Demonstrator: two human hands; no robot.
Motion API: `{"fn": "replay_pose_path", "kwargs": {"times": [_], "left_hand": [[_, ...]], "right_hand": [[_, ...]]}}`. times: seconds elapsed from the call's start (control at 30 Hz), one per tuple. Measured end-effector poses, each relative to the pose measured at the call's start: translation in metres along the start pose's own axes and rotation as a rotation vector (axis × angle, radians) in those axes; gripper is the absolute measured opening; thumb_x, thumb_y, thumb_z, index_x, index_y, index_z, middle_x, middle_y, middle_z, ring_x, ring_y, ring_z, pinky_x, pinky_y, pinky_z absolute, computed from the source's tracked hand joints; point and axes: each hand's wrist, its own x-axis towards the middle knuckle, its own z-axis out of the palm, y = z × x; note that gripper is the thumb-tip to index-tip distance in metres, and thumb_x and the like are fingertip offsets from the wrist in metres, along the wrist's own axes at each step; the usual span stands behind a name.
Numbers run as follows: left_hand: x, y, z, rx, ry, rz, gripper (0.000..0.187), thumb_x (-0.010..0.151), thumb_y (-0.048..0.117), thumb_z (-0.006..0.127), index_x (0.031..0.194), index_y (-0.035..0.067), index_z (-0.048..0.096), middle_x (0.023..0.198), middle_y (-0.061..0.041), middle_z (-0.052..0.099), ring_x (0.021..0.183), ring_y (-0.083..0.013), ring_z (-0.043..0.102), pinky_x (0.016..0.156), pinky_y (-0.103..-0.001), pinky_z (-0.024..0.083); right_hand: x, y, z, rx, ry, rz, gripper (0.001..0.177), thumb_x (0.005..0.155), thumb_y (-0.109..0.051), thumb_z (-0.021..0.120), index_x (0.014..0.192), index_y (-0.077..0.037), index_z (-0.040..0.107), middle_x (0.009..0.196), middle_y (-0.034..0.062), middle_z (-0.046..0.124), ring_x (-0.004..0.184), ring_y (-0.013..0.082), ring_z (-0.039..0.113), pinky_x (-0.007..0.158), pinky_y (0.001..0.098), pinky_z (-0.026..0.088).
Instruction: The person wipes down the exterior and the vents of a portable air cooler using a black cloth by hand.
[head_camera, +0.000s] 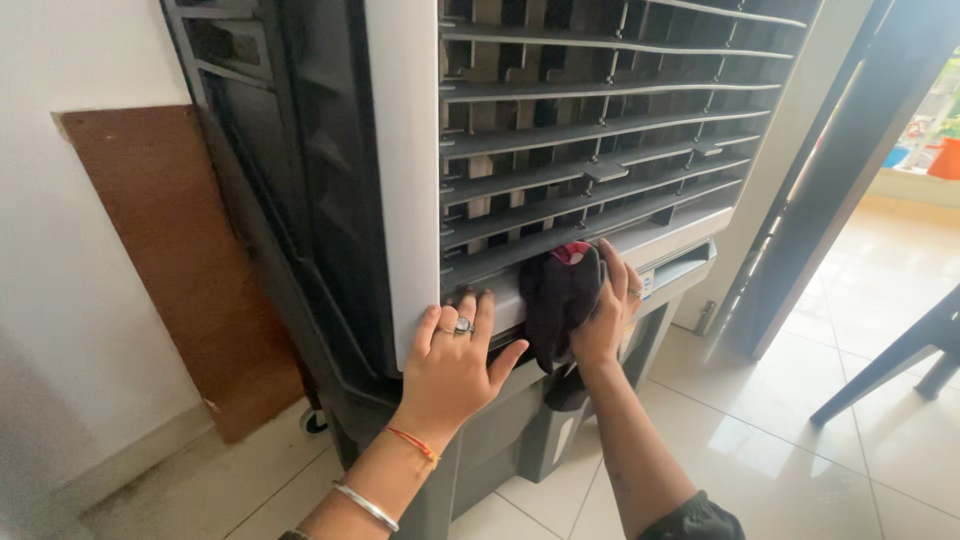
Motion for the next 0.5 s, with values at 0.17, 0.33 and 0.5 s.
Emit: {"fn": "replay_pose_path", "kwargs": {"times": [0.17,0.33,0.5], "left_hand": [[0.022,0.012,0.008,-0.006,-0.264,-0.081,0.057,0.106,0.057,0.045,0.096,0.005,0.067,0.091,-0.011,0.07,0.091,-0.0272,0.066,0.101,-0.038,0.041],[0.02,0.008,0.01,-0.043,-0.024,-0.052,0.059,0.101,0.06,0.043,0.096,0.005,0.065,0.095,-0.011,0.07,0.091,-0.0247,0.066,0.102,-0.037,0.041],[0.012,0.007,0.018,0.085,-0.061,-0.051,0.064,0.103,0.064,0.038,0.097,0.008,0.066,0.092,-0.004,0.069,0.085,-0.0194,0.065,0.102,-0.035,0.043]], "right_hand": [[-0.061,-0.059,0.014,0.353,-0.005,0.0,0.068,0.094,-0.029,0.065,0.154,-0.006,0.042,0.16,0.0168,0.04,0.15,0.036,0.034,0.124,0.0462,0.022],[-0.107,-0.047,0.026,-0.068,-0.145,-0.157,0.078,0.08,-0.038,0.072,0.145,-0.004,0.046,0.149,0.0168,0.045,0.142,0.0411,0.032,0.114,0.0503,0.021],[-0.1,0.088,0.058,0.16,0.025,0.282,0.054,0.093,-0.025,0.068,0.14,-0.004,0.053,0.138,0.0084,0.057,0.134,0.0245,0.049,0.114,0.0437,0.033]]}}
